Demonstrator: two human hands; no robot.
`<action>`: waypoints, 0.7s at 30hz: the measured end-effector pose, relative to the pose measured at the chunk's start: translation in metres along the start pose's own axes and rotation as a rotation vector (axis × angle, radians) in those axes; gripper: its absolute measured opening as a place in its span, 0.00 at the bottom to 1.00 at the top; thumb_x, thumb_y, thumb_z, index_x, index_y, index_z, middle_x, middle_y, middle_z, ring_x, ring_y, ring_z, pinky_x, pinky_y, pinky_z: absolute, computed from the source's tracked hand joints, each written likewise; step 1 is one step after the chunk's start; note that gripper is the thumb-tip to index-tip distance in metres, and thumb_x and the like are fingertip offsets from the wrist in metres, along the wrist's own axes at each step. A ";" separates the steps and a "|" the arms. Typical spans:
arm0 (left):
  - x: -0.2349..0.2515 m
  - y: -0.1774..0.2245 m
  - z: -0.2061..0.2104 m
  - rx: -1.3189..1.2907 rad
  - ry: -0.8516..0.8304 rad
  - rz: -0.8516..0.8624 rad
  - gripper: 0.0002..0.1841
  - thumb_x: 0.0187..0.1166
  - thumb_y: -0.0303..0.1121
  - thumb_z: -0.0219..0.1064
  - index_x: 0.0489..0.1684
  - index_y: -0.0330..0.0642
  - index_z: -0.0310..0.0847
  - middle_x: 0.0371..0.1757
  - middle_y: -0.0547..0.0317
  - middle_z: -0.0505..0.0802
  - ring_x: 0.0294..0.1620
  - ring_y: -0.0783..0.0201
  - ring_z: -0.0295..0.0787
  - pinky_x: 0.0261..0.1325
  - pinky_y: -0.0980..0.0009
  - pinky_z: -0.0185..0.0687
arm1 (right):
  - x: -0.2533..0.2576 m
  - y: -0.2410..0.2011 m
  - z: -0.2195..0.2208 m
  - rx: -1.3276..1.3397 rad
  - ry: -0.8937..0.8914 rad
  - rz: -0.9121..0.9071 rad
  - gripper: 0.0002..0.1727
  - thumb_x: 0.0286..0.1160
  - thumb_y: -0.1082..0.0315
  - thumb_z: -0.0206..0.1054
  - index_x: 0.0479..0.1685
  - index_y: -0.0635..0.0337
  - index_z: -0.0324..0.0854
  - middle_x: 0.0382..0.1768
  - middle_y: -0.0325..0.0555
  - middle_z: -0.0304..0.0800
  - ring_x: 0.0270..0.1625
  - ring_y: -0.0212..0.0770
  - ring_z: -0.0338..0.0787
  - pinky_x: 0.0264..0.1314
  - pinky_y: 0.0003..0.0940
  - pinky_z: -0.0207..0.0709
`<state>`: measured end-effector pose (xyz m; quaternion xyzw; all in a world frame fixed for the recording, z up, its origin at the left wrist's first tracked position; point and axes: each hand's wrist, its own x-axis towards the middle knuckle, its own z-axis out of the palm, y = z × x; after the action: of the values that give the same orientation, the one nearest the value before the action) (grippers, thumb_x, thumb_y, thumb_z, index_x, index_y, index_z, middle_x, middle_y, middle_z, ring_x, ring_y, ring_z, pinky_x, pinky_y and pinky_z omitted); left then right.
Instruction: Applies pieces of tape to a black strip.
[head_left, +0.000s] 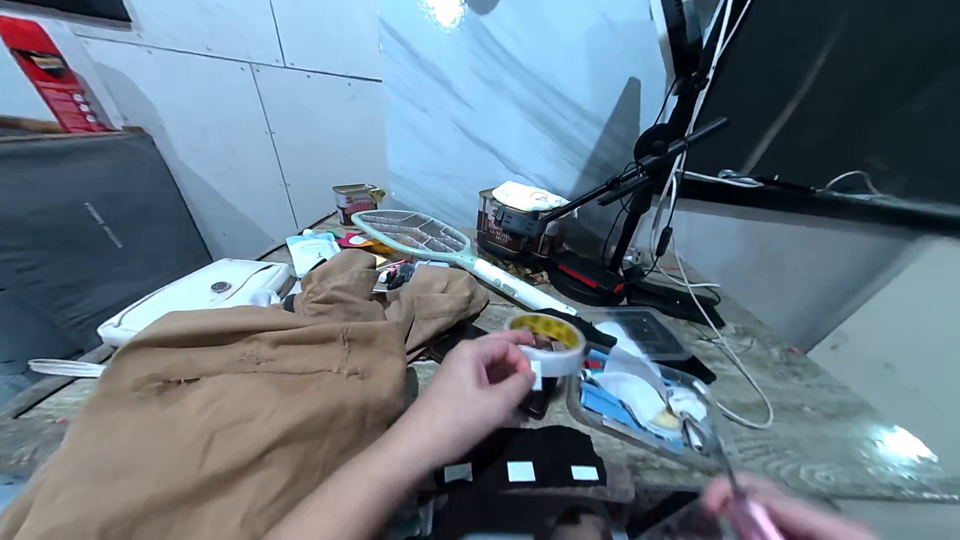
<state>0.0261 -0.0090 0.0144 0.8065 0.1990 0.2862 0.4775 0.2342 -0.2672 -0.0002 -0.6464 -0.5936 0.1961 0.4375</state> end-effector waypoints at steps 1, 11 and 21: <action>0.007 -0.005 0.000 0.073 -0.001 -0.045 0.10 0.82 0.33 0.63 0.31 0.41 0.87 0.67 0.59 0.89 0.58 0.73 0.88 0.60 0.71 0.84 | -0.002 0.005 -0.025 -0.224 0.080 0.132 0.20 0.75 0.57 0.70 0.39 0.72 0.86 0.45 0.50 0.86 0.45 0.32 0.84 0.44 0.30 0.80; 0.015 -0.016 -0.008 0.206 -0.028 -0.166 0.06 0.85 0.32 0.65 0.40 0.42 0.85 0.78 0.53 0.82 0.66 0.65 0.87 0.62 0.65 0.85 | 0.051 0.089 -0.113 -0.611 0.111 0.873 0.20 0.68 0.65 0.81 0.46 0.74 0.81 0.36 0.62 0.85 0.40 0.54 0.85 0.49 0.56 0.78; -0.009 -0.019 -0.012 0.193 -0.244 -0.222 0.11 0.90 0.39 0.55 0.48 0.44 0.80 0.39 0.64 0.91 0.39 0.71 0.86 0.46 0.68 0.82 | 0.037 0.046 -0.063 -0.438 0.108 0.263 0.17 0.77 0.58 0.69 0.39 0.67 0.87 0.30 0.47 0.89 0.32 0.37 0.86 0.38 0.42 0.81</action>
<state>0.0109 0.0022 -0.0005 0.8503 0.2541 0.1114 0.4473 0.3186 -0.2497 0.0073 -0.8067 -0.5086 0.0835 0.2890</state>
